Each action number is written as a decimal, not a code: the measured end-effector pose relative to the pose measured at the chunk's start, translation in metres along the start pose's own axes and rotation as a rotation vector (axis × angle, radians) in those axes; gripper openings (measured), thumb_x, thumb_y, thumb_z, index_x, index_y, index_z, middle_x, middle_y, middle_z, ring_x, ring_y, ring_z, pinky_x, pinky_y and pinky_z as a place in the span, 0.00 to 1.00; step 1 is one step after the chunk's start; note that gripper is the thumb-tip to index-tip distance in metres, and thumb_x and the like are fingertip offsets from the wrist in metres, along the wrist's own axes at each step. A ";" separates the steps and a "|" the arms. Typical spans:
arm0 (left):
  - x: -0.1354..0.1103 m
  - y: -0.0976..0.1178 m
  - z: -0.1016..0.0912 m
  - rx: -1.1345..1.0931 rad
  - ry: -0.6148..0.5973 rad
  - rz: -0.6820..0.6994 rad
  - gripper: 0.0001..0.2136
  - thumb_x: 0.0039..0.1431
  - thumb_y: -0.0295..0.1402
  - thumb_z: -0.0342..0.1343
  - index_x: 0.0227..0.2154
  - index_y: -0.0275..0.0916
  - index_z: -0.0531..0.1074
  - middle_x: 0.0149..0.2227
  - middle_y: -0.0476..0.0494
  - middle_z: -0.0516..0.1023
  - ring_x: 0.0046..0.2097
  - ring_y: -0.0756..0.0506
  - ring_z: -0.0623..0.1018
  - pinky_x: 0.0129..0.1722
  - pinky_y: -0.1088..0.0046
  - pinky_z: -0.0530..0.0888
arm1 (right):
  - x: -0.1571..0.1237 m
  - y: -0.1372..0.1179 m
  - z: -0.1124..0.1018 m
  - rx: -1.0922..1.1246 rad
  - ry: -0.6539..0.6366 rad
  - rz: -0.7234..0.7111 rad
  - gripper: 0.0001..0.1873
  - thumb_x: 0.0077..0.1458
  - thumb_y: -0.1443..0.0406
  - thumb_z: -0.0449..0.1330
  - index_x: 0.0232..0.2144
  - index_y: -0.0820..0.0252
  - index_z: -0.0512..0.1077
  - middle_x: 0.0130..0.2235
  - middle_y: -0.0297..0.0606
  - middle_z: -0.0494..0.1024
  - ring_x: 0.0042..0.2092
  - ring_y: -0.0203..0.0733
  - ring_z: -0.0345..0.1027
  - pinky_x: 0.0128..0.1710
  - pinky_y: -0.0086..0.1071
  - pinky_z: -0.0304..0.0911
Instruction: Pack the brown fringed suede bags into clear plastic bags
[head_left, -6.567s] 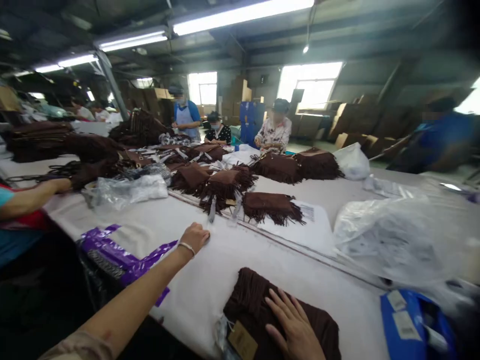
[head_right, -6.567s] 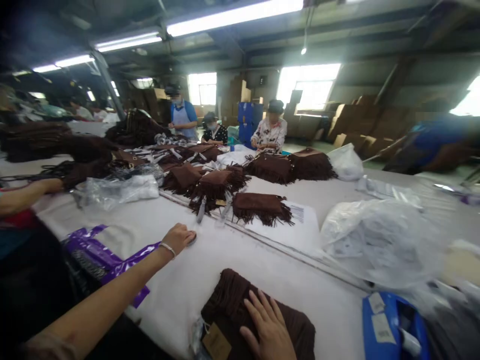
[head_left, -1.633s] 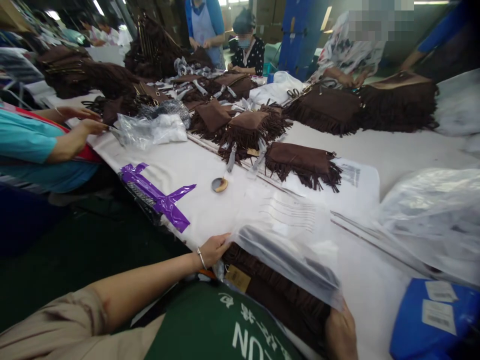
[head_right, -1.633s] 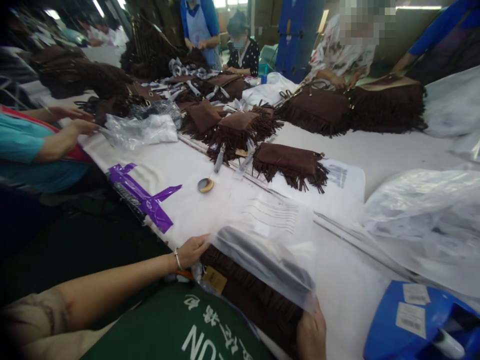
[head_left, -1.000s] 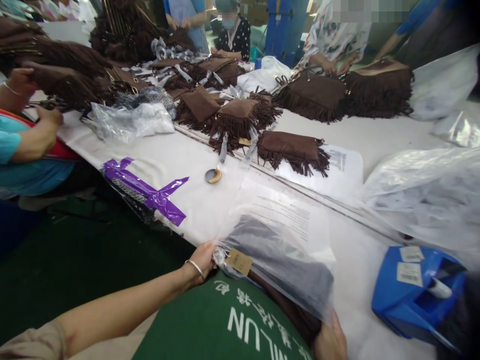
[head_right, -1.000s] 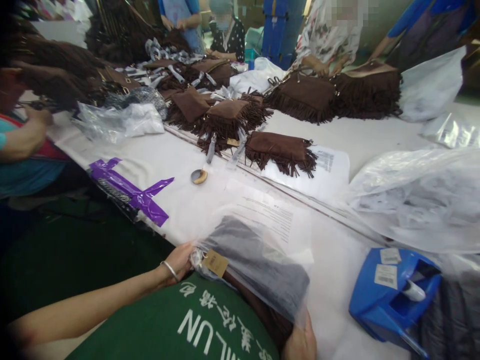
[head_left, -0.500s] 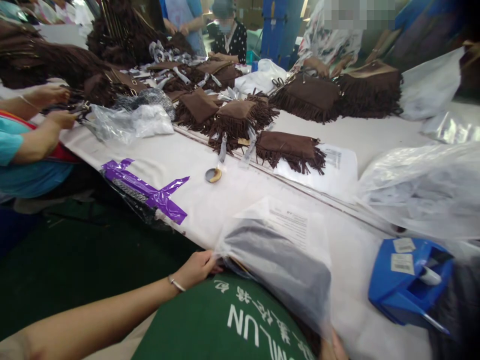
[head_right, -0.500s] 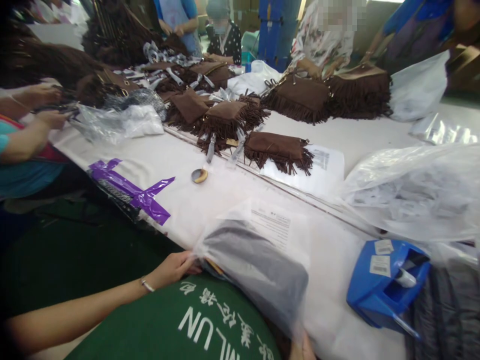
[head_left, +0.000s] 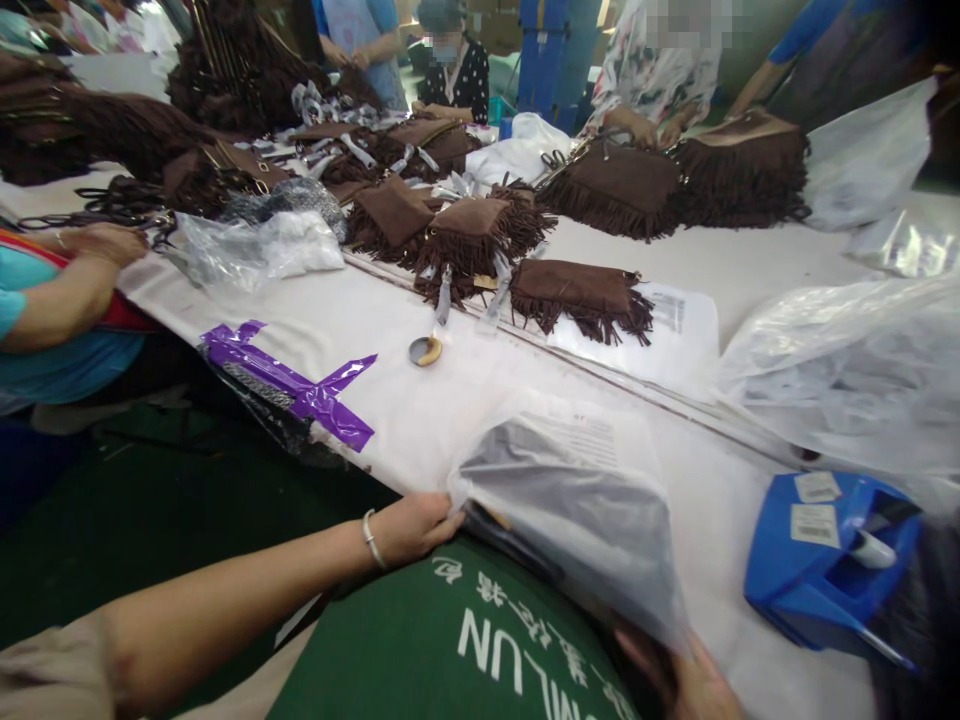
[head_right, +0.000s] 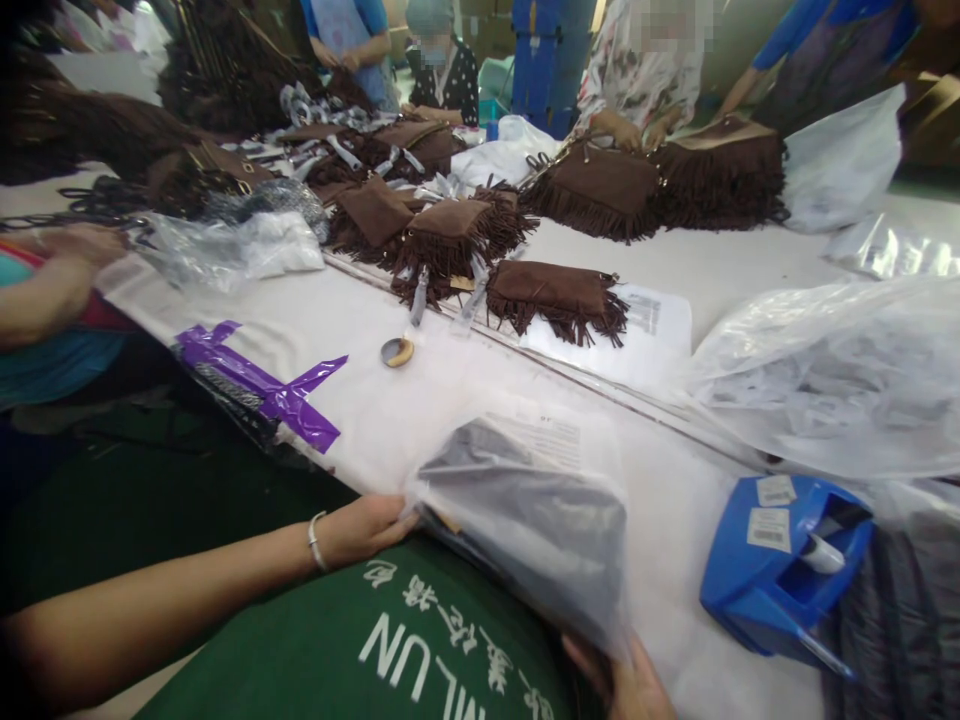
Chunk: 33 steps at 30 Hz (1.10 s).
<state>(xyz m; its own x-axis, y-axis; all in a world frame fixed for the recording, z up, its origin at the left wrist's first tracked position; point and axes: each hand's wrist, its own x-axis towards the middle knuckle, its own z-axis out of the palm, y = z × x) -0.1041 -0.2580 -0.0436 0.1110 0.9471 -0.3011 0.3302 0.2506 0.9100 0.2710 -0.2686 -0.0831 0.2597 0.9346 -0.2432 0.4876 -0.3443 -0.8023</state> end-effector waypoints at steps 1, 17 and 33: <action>0.015 0.000 0.006 0.083 -0.006 0.028 0.12 0.57 0.40 0.53 0.23 0.39 0.71 0.26 0.45 0.76 0.29 0.47 0.73 0.35 0.73 0.70 | 0.014 -0.007 0.002 0.129 -0.018 0.032 0.24 0.45 0.50 0.59 0.42 0.55 0.74 0.41 0.41 0.77 0.44 0.54 0.71 0.38 0.41 0.72; 0.076 0.005 0.018 0.318 0.348 0.171 0.24 0.56 0.34 0.54 0.56 0.39 0.59 0.31 0.48 0.72 0.31 0.48 0.71 0.37 0.73 0.67 | 0.017 -0.075 0.082 -0.247 -0.321 -1.042 0.23 0.59 0.68 0.51 0.57 0.53 0.61 0.55 0.41 0.68 0.58 0.48 0.59 0.57 0.48 0.59; 0.063 -0.021 0.007 0.794 0.231 0.584 0.17 0.63 0.26 0.42 0.54 0.37 0.64 0.33 0.42 0.75 0.35 0.45 0.73 0.40 0.67 0.67 | 0.160 -0.128 0.144 -0.717 -0.352 -1.166 0.25 0.56 0.69 0.51 0.57 0.59 0.61 0.51 0.41 0.72 0.56 0.49 0.61 0.63 0.53 0.44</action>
<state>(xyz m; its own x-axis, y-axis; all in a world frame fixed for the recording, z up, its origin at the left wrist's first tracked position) -0.0971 -0.2050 -0.0836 0.2983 0.9156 0.2696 0.8198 -0.3905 0.4190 0.1300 -0.0615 -0.0975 -0.7476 0.6469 0.1503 0.6145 0.7596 -0.2130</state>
